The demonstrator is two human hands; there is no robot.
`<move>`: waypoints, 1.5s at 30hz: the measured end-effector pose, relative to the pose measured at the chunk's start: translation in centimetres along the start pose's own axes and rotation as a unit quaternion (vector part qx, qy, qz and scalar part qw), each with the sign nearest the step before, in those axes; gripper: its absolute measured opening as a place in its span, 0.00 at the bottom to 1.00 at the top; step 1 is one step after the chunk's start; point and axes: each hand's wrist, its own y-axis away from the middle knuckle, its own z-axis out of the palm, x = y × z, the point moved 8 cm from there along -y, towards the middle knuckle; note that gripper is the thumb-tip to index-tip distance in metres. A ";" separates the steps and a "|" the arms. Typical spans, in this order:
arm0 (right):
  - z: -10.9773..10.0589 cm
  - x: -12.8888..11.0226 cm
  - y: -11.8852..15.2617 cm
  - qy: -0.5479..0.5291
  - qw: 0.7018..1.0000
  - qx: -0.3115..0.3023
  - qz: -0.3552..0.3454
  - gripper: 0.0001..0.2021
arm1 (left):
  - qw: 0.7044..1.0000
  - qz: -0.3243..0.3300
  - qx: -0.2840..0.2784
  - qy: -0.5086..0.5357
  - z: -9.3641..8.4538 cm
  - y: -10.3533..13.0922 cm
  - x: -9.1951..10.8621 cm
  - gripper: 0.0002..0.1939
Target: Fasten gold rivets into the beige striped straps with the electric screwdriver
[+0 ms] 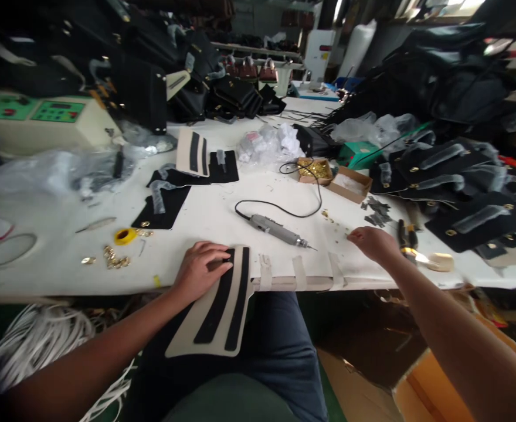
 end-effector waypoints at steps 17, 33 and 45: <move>-0.4 -9.9 5.3 -0.196 0.979 -0.023 0.050 0.08 | 0.999 0.002 0.012 0.036 0.5 1.0 -0.3 0.07; 4.6 -34.1 10.2 -0.287 0.912 -0.166 -0.242 0.09 | 0.999 -0.003 -0.014 0.033 0.7 1.1 -0.5 0.11; 4.8 -34.3 9.6 -0.246 0.927 -0.182 -0.219 0.06 | 0.999 0.007 -0.020 0.030 0.8 1.1 -0.5 0.11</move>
